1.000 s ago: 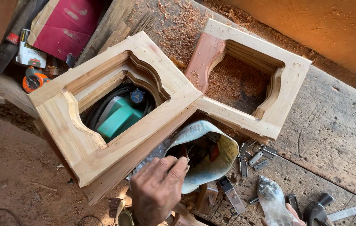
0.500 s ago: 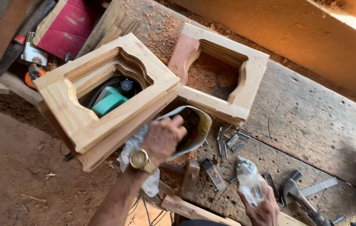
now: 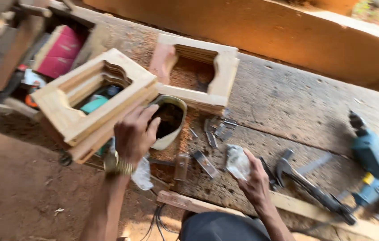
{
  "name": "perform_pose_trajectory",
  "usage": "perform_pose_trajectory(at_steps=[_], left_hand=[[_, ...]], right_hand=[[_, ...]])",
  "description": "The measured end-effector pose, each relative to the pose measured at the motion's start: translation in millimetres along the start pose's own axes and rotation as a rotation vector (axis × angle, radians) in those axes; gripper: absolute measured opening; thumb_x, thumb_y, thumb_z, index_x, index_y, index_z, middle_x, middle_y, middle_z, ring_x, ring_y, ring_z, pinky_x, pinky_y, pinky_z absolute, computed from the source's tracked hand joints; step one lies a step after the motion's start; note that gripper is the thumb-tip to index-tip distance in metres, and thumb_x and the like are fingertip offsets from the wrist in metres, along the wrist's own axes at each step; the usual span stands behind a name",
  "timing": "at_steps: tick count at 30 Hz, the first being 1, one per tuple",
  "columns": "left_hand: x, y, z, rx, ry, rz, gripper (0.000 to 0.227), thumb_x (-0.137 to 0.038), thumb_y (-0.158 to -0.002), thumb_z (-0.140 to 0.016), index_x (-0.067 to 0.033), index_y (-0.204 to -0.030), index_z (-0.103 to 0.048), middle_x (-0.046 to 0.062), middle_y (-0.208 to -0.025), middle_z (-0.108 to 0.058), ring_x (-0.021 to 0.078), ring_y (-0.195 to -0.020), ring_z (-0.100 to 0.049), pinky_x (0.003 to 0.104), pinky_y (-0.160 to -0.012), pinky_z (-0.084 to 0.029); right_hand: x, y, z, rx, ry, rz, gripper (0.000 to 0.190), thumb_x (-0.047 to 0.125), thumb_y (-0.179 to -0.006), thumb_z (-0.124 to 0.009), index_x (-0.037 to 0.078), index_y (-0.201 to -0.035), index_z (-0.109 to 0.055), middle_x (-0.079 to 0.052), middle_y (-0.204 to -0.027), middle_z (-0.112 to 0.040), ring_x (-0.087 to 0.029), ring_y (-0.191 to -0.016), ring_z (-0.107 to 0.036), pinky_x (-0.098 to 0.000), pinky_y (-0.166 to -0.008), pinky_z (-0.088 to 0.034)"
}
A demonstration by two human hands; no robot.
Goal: The person works at a sawdust-covered wooden workbench with unfinished wooden frames. They handle a plastic bag and a bucket, then pick up small metal hardware pieces and manipulate and fit them together by hand over an extended period, at times working over a thin wooden strip on the bench.
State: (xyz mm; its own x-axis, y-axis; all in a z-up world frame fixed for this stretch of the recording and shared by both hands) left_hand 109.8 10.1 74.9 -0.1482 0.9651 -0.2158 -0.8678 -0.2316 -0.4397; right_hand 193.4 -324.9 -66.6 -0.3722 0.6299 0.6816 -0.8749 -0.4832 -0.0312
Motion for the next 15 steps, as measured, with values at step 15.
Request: perform_pose_trajectory(at_steps=[15], left_hand=[[-162.9, 87.5, -196.5, 0.312, 0.609, 0.375, 0.056, -0.001, -0.077, -0.072, -0.0056, -0.129, -0.053, 0.013, -0.106, -0.062, 0.02, -0.065, -0.061, 0.03, -0.047, -0.057]], right_hand=[[55.6, 38.2, 58.2, -0.279, 0.159, 0.449, 0.022, 0.015, -0.09, -0.075, 0.015, -0.109, -0.064, -0.01, -0.115, -0.055, -0.02, -0.092, -0.053, -0.0269, -0.064, -0.053]])
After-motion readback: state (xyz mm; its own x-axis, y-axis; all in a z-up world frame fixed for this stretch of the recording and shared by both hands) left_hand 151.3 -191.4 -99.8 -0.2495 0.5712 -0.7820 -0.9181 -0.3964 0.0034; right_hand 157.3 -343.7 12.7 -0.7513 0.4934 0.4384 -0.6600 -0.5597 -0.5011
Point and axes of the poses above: each hand's wrist, its own y-axis away from the middle knuckle, its own z-axis out of the back of the hand, x = y × z, the point moved 9 cm from there along -y, towards the middle knuckle
